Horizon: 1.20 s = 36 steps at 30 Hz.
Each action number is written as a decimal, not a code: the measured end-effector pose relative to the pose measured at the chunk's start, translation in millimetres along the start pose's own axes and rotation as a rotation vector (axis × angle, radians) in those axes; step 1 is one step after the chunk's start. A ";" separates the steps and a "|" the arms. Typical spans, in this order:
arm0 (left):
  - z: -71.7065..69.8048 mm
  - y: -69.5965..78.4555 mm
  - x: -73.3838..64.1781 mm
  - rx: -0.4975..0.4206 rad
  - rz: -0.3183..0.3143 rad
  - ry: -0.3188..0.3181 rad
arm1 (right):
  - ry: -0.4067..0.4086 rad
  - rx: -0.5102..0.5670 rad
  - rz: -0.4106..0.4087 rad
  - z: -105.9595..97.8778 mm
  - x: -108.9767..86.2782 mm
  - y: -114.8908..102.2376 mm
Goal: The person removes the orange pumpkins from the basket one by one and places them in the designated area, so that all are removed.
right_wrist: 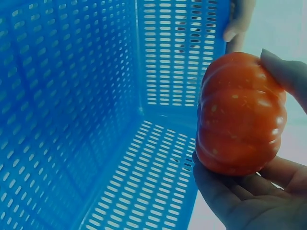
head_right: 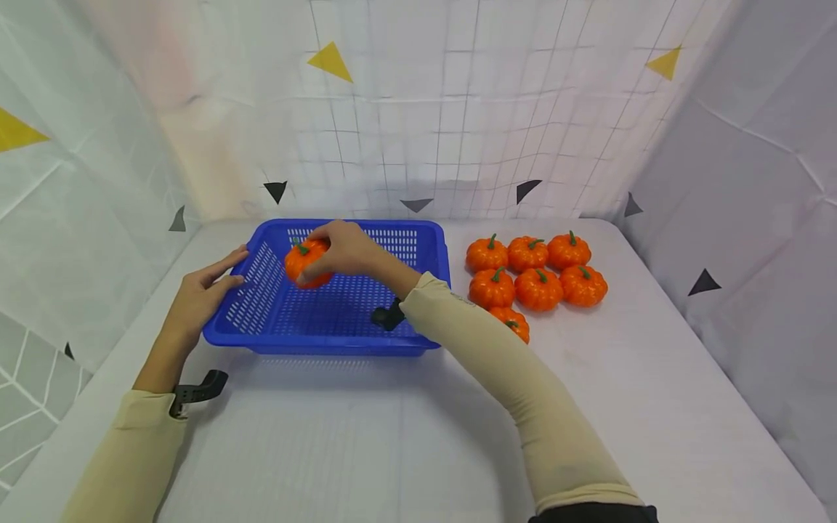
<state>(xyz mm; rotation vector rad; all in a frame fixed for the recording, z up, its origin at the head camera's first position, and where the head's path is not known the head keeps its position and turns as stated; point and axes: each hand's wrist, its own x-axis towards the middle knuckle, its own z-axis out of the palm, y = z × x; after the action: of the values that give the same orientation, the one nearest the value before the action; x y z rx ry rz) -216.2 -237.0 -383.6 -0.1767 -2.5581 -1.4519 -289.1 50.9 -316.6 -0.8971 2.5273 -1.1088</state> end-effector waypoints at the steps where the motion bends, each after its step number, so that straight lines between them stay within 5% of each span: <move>1: 0.0 -0.5 0.2 -0.002 0.000 0.001 | 0.006 0.003 -0.001 -1.0 -1.4 0.2; 29: 1.2 -1.3 0.6 -0.005 -0.003 0.006 | 0.142 0.091 -0.030 -30.9 -57.1 -14.1; 36: 1.5 -0.8 -0.1 -0.002 -0.010 0.006 | 0.178 0.180 -0.022 -38.3 -70.6 -19.2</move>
<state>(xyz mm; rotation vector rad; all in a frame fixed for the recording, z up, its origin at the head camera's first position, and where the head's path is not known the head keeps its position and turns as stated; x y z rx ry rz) -216.5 -236.1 -385.0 -0.1601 -2.5565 -1.4563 -242.3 107.0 -278.3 -0.8129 2.5073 -1.4561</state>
